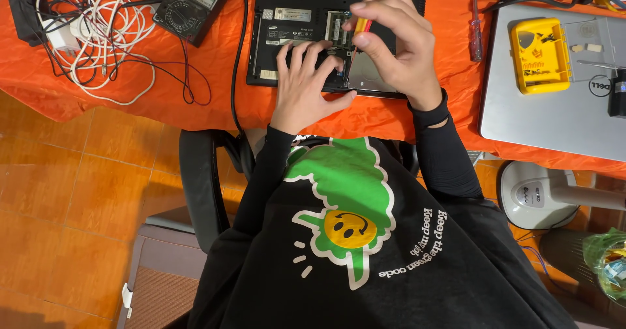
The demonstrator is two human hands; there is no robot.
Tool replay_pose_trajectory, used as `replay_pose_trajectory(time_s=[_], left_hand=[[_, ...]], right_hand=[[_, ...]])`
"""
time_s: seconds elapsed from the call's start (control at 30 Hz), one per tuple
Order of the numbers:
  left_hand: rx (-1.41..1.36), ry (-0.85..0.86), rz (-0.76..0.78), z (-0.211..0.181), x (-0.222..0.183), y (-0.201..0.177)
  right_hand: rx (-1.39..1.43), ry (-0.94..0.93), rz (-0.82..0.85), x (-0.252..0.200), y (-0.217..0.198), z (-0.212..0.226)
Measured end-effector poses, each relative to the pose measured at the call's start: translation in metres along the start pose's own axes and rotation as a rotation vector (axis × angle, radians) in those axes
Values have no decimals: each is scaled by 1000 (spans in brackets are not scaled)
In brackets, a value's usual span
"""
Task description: The recorder is unscrewing components on the underside of a laptop using a screwdriver at a repair bench.
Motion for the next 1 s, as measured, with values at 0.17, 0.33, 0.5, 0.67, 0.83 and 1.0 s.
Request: replay_pose_trajectory(time_s=[0.17, 0.33, 0.5, 0.67, 0.83, 1.0], left_hand=[[11, 5, -5, 1, 1, 0], [4, -2, -22, 1, 1, -1], [4, -11, -28, 3, 0, 1], [14, -5, -41, 2, 1, 0], [12, -23, -14, 3, 1, 2], [-3, -23, -27, 2, 1, -1]], right_hand=[[-6, -38, -10, 4, 1, 7], [101, 60, -18, 1, 2, -1], [-22, -18, -14, 3, 4, 5], [-7, -45, -10, 12, 6, 20], [-27, 41, -38, 4, 1, 6], [-42, -7, -27, 11, 3, 15]])
Point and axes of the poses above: each hand's wrist, its own x-axis towards the middle knuckle, its own y-axis out of the palm, z = x × y, the point moved 7 cm from there along x, towards the middle knuckle, and after that the axes turned 8 degrees about x, right-handed, at the moved point
